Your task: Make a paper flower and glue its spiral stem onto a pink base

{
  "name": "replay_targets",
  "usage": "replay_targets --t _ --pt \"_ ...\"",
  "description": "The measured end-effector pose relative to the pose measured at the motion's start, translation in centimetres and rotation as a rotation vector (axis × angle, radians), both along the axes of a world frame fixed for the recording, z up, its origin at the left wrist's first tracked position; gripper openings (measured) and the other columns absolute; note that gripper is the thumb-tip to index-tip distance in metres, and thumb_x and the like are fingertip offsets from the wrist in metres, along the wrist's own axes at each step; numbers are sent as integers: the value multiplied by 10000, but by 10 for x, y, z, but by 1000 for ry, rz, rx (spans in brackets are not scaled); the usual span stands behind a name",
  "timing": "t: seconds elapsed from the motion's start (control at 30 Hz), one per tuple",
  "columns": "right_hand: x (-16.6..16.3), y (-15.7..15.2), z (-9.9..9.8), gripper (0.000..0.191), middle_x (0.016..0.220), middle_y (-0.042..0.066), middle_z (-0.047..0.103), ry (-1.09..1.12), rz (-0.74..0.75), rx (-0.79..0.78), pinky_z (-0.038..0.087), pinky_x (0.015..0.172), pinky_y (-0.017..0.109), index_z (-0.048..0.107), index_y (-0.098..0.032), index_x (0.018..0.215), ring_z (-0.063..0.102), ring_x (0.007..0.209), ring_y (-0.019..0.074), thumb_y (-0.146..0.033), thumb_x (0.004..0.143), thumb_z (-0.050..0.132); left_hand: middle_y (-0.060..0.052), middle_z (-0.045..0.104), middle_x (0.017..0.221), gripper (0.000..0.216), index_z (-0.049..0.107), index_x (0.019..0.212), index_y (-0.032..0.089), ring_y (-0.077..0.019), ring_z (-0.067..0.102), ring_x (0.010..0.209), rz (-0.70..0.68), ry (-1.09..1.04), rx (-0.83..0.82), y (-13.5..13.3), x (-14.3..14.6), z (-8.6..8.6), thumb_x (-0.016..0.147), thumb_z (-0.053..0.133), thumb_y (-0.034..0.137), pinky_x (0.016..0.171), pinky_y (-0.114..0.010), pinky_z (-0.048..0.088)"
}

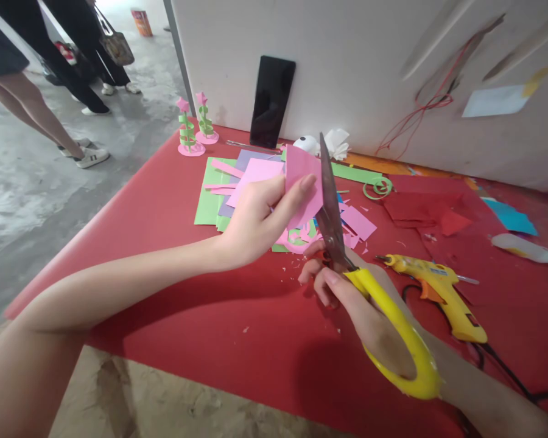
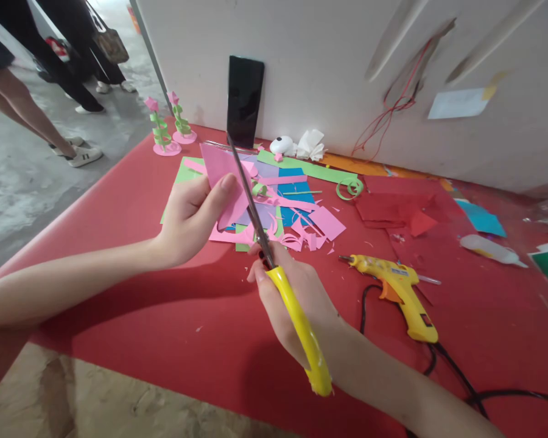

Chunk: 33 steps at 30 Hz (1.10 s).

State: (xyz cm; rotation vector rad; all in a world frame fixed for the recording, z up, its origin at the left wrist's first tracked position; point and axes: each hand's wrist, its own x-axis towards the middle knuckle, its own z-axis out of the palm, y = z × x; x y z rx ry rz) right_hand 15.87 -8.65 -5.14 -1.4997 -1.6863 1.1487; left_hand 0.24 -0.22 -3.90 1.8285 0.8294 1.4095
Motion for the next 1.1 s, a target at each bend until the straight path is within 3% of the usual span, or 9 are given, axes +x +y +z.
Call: replay_targets --t 0.17,0.33,0.63,0.87,1.1 --pt "6 3 -5 372 705 24 568 -17 15 -6 340 474 210 523 -162 990 446 522 70 -490 923 360 43 387 460 439 384 517 180 -43 348 431 -154 -25 -85 -4 0 3 914 455 352 423 -227 255" --pt "6 4 -4 378 727 36 576 -13 -2 22 364 504 213 532 -158 932 478 576 85 -504 913 382 50 344 455 448 350 523 182 -44 346 417 -257 -40 -183 -5 -1 2 905 472 381 415 -234 240" --pt "6 5 -2 344 797 38 592 28 9 23 382 536 218 547 -162 1002 476 579 74 -460 910 401 30 406 446 539 409 490 165 -48 406 422 -279 -93 -254 -2 -2 -1 842 507 561 419 -217 314" --pt "6 3 3 380 707 31 558 57 15 -15 353 490 219 552 -152 954 435 542 74 -493 908 388 32 491 487 454 503 544 166 -57 469 472 -352 -150 -247 -1 -3 -5 877 509 475 453 -207 372" --pt "3 4 5 349 752 43 585 20 -12 51 364 510 218 552 -147 944 430 542 67 -451 911 384 28 472 517 438 458 547 165 -63 461 513 -314 -117 -231 -4 -3 -3 880 513 445 498 -229 375"
